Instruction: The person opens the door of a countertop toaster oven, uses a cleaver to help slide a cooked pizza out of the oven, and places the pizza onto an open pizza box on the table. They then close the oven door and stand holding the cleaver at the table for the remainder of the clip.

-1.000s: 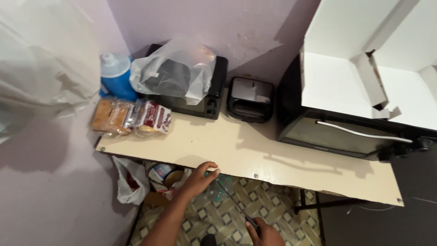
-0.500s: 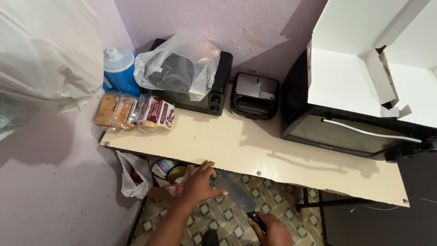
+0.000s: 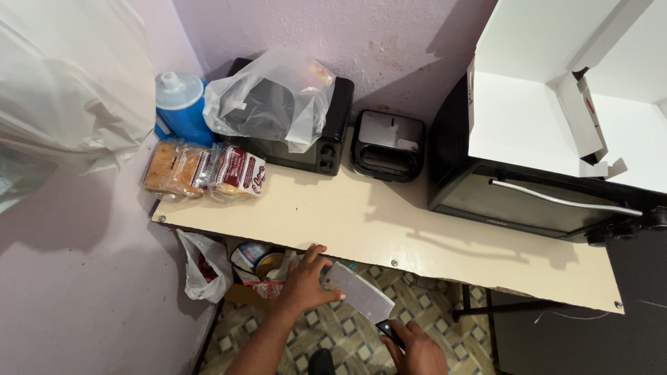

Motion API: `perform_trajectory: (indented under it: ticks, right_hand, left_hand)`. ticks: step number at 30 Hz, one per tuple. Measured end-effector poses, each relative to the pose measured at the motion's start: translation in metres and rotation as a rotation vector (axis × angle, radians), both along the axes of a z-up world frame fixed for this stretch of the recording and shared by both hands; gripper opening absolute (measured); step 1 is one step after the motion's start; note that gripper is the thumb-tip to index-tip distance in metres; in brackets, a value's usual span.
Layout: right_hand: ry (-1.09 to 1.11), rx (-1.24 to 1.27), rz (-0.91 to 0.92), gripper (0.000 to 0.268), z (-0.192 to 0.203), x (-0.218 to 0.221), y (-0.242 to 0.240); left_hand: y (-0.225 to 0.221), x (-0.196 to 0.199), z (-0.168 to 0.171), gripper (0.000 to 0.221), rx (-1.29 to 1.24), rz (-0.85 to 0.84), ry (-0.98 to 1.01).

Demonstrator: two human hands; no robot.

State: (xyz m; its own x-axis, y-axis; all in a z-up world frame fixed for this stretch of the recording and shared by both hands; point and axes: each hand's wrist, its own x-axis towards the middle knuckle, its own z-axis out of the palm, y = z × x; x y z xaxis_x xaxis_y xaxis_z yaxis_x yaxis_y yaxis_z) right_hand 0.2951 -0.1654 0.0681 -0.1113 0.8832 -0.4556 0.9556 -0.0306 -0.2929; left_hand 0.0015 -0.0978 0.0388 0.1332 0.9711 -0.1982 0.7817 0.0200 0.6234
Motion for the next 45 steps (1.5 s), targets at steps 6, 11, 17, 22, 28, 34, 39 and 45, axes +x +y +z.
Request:
perform_trajectory:
  ticks: [6, 11, 17, 22, 28, 34, 39, 45]
  right_hand:
    - [0.010, -0.008, 0.009, 0.040, -0.007, 0.004, -0.003]
    - [-0.003, 0.013, 0.002, 0.044, -0.011, 0.007, -0.006]
    - [0.012, 0.026, -0.008, 0.043, -0.012, 0.007, -0.009]
    - [-0.018, -0.015, -0.018, 0.046, -0.011, 0.008, -0.006]
    - [-0.034, -0.185, 0.042, 0.039, -0.027, 0.019, -0.002]
    - [-0.030, -0.247, 0.085, 0.042, -0.060, 0.037, -0.005]
    - [-0.020, -0.240, 0.052, 0.043, -0.025, 0.022, -0.005]
    - [0.000, -0.111, 0.003, 0.042, -0.028, 0.022, -0.007]
  left_hand:
    - [-0.003, -0.001, 0.007, 0.080, -0.035, 0.013, -0.006]
    - [-0.002, -0.002, -0.005, 0.076, 0.019, 0.022, -0.070]
    - [-0.001, -0.001, 0.000, 0.073, -0.015, 0.016, -0.034]
    - [0.000, -0.004, -0.008, 0.068, -0.103, -0.005, 0.050]
    - [0.002, -0.009, -0.039, 0.049, 0.244, 0.017, -0.184]
    - [-0.001, -0.006, -0.018, 0.013, 0.238, 0.077, -0.243]
    - [0.000, -0.007, -0.016, 0.007, 0.228, 0.083, -0.253]
    - [0.000, -0.003, -0.010, 0.014, 0.148, 0.061, -0.161]
